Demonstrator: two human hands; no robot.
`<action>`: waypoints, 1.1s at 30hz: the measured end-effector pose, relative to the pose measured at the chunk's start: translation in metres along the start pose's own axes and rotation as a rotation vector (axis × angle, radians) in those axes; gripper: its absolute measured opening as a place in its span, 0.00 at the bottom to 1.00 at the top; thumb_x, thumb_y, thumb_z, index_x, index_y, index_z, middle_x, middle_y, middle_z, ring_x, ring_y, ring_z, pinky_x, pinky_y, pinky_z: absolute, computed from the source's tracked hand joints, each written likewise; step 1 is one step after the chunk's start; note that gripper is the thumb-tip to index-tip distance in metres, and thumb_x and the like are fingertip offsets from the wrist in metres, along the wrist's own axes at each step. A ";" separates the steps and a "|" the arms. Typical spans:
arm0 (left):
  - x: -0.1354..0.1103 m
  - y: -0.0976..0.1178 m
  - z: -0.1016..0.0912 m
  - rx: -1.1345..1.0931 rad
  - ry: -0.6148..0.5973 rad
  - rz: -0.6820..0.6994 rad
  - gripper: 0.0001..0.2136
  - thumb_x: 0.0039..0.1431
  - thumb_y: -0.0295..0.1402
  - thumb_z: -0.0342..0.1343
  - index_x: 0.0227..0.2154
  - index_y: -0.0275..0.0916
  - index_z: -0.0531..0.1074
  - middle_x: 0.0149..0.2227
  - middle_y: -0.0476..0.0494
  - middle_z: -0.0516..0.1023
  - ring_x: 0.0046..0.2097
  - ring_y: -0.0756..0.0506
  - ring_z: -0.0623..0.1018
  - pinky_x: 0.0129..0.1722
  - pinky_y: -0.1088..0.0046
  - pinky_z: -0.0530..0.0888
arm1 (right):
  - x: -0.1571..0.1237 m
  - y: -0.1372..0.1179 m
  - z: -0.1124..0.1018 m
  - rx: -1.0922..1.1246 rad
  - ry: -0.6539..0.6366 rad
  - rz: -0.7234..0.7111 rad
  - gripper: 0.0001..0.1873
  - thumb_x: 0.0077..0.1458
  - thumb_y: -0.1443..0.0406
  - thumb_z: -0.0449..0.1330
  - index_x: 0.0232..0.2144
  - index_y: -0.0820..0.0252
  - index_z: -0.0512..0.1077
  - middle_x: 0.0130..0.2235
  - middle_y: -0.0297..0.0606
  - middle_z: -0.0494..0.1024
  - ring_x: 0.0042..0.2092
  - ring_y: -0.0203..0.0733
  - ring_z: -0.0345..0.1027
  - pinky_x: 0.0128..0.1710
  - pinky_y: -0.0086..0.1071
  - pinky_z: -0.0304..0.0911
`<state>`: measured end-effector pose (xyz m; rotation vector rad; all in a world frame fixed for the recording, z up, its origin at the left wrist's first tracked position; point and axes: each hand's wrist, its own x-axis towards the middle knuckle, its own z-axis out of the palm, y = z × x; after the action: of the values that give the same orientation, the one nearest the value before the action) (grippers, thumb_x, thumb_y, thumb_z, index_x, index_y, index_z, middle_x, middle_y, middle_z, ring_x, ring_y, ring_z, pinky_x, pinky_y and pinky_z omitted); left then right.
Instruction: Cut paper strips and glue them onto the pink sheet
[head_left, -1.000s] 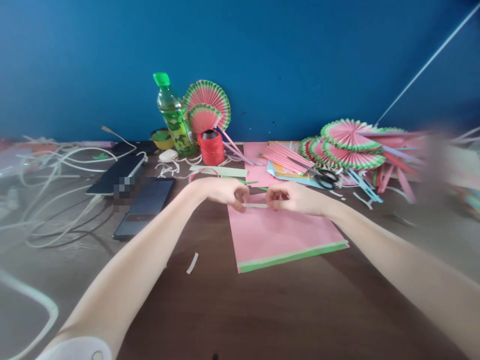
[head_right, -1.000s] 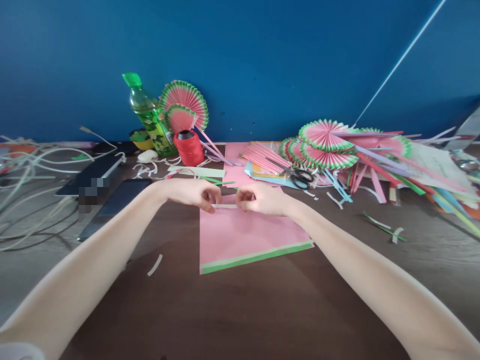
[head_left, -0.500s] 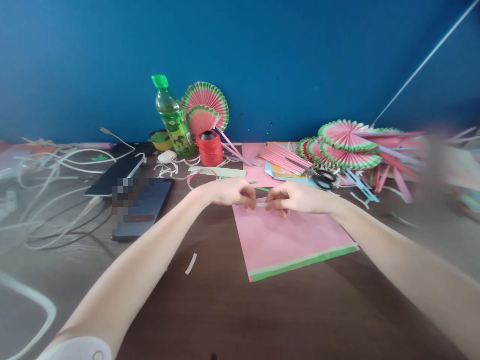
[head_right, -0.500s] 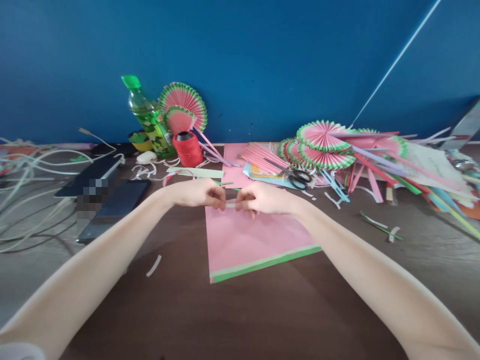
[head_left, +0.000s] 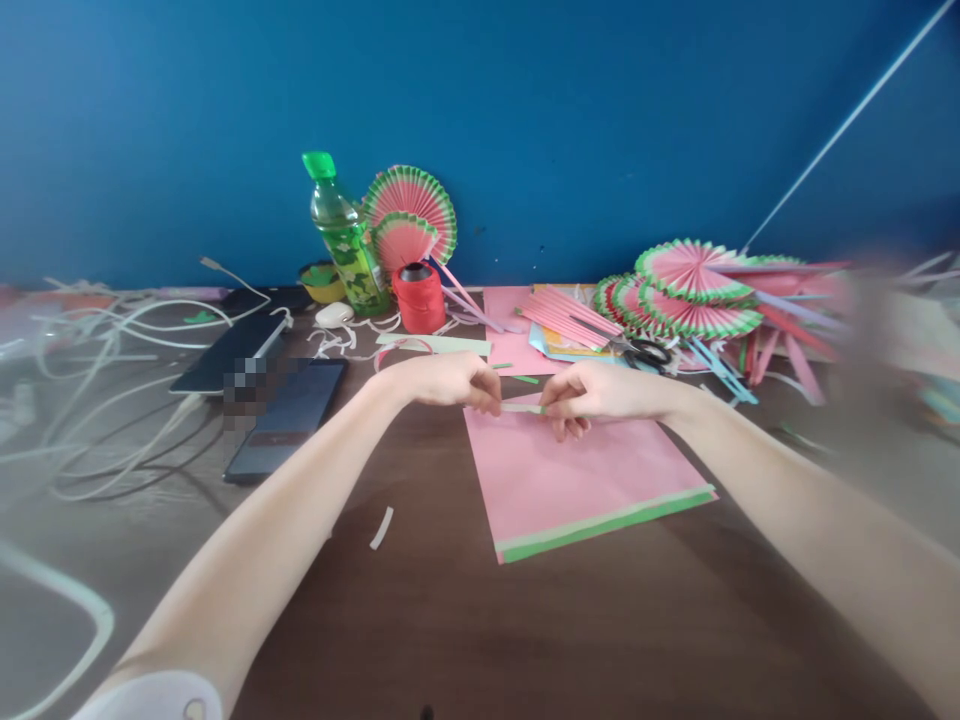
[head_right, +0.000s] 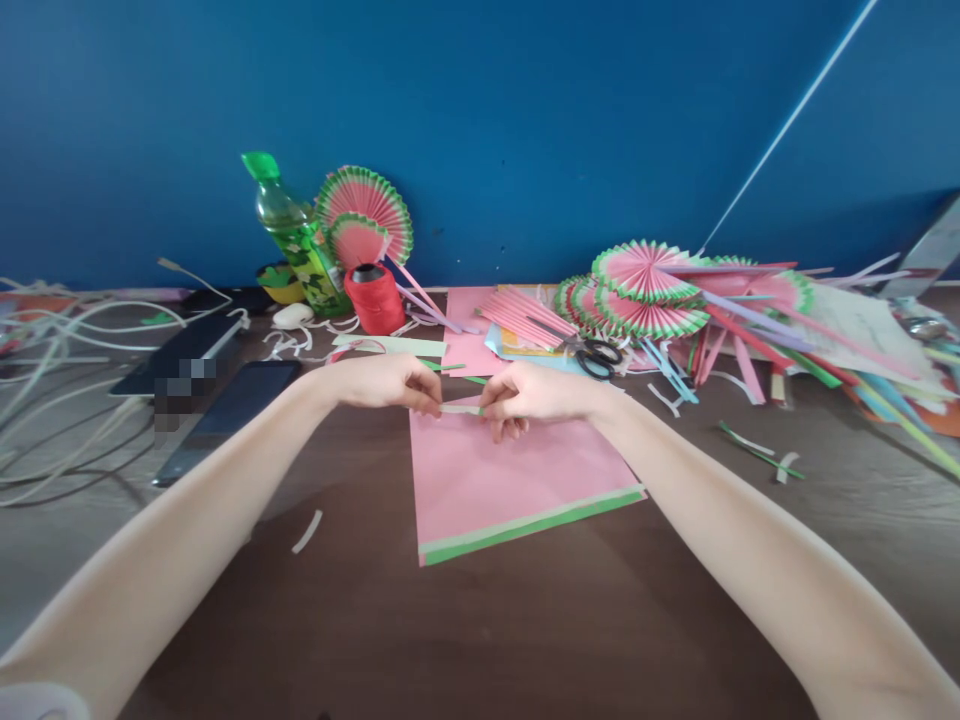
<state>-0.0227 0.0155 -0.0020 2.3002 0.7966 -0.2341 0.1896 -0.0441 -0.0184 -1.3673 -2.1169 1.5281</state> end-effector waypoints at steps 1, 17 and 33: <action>0.000 -0.001 0.000 -0.004 -0.004 -0.006 0.11 0.49 0.38 0.52 0.32 0.39 0.74 0.30 0.50 0.75 0.31 0.51 0.70 0.29 0.78 0.62 | 0.000 0.001 0.000 0.015 -0.008 0.004 0.08 0.48 0.62 0.57 0.28 0.63 0.69 0.24 0.37 0.77 0.24 0.34 0.68 0.25 0.28 0.62; 0.005 0.019 0.014 0.004 0.138 0.092 0.11 0.52 0.35 0.49 0.36 0.38 0.71 0.38 0.47 0.75 0.38 0.49 0.72 0.36 0.76 0.64 | 0.002 0.001 0.006 0.196 -0.060 -0.008 0.06 0.49 0.65 0.55 0.29 0.63 0.70 0.25 0.36 0.77 0.27 0.37 0.71 0.27 0.29 0.64; 0.009 0.016 0.018 -0.152 0.086 0.108 0.07 0.51 0.33 0.49 0.30 0.36 0.68 0.29 0.48 0.73 0.32 0.50 0.72 0.32 0.75 0.65 | 0.003 -0.005 0.011 0.147 0.017 -0.014 0.07 0.49 0.64 0.55 0.25 0.64 0.69 0.21 0.36 0.77 0.25 0.36 0.70 0.26 0.29 0.63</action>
<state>-0.0051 -0.0011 -0.0097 2.2130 0.7044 -0.0247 0.1785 -0.0493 -0.0198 -1.3077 -1.9571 1.6253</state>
